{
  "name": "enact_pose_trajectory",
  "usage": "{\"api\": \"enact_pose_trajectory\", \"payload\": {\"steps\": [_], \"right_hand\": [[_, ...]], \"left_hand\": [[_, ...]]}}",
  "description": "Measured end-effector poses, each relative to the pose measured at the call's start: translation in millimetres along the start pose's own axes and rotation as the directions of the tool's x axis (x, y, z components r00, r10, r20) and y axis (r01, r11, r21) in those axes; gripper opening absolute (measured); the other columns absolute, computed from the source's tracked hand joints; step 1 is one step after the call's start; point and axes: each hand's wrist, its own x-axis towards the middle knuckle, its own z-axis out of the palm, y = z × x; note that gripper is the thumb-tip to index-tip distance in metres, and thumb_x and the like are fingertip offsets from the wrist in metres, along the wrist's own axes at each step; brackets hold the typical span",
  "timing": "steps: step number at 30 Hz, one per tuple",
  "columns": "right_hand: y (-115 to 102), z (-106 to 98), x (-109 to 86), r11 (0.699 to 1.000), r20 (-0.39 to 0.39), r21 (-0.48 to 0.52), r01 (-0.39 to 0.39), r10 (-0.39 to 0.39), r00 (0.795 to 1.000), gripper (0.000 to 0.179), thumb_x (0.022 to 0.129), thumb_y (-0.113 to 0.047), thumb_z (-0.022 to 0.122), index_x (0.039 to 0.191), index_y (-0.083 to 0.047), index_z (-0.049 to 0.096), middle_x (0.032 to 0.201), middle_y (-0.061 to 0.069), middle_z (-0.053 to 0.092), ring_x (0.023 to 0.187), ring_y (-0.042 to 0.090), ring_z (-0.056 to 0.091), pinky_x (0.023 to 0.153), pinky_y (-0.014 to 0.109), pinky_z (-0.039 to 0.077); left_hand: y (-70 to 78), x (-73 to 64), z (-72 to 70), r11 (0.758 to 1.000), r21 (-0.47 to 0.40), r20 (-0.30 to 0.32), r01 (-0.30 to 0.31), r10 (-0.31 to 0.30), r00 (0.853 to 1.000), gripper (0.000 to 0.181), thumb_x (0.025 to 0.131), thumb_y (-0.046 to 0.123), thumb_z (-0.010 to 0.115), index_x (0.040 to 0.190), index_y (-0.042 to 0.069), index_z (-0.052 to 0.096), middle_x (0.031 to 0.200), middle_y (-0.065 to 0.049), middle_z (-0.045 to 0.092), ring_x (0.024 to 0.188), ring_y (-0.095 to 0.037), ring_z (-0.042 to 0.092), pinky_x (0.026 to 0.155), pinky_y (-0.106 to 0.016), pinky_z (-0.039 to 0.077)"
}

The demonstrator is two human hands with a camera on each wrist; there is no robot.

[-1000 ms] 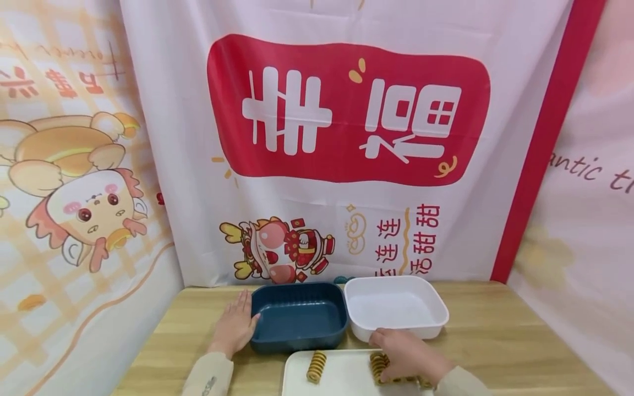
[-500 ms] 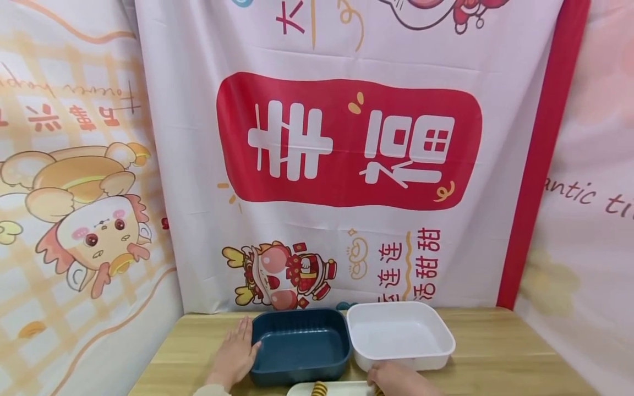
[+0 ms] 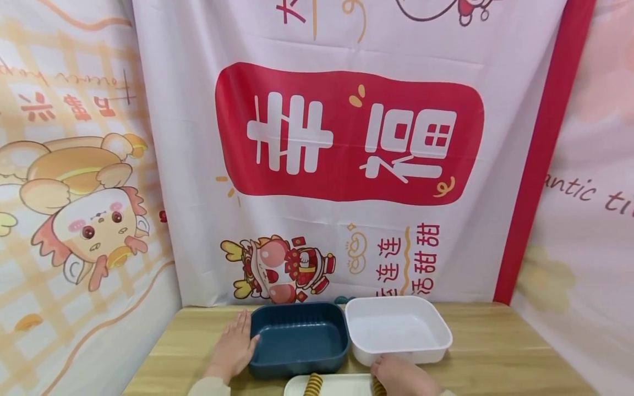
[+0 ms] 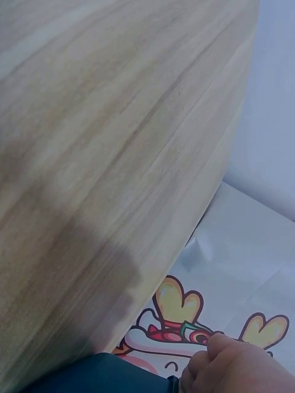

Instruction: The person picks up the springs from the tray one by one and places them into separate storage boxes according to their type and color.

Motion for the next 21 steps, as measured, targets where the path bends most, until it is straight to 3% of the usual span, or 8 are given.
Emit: {"api": "enact_pose_trajectory", "payload": {"steps": [8, 14, 21], "right_hand": [[2.4, 0.6, 3.9, 0.999, 0.048, -0.035, 0.026, -0.025, 0.999, 0.034, 0.069, -0.042, 0.078, 0.092, -0.018, 0.067, 0.077, -0.012, 0.055, 0.07, 0.004, 0.047, 0.069, 0.027, 0.05], [2.9, 3.8, 7.0, 0.993, 0.033, -0.098, 0.069, -0.066, 0.997, 0.037, 0.067, -0.042, 0.08, 0.092, -0.017, 0.067, 0.077, -0.011, 0.054, 0.071, 0.005, 0.047, 0.069, 0.028, 0.049], [2.1, 3.4, 7.3, 0.998, 0.056, -0.05, 0.049, -0.047, 0.997, 0.043, 0.067, -0.051, 0.079, 0.093, -0.019, 0.068, 0.077, -0.011, 0.053, 0.069, 0.006, 0.045, 0.068, 0.029, 0.049]], "left_hand": [[2.1, -0.9, -2.2, 1.0, -0.012, 0.014, 0.007, -0.007, 1.0, 0.06, 0.098, 0.024, 0.049, 0.14, -0.016, 0.032, 0.147, -0.032, 0.028, 0.137, -0.044, 0.025, 0.11, -0.056, 0.023], [1.7, 0.5, -4.3, 1.0, -0.011, 0.021, 0.007, -0.007, 1.0, 0.06, 0.099, 0.024, 0.048, 0.14, -0.017, 0.031, 0.147, -0.033, 0.027, 0.137, -0.044, 0.024, 0.11, -0.056, 0.023], [2.8, -0.4, -5.8, 1.0, 0.0, 0.021, 0.001, -0.001, 1.0, 0.061, 0.099, 0.025, 0.048, 0.14, -0.017, 0.031, 0.147, -0.033, 0.027, 0.138, -0.044, 0.024, 0.11, -0.056, 0.023]]}}
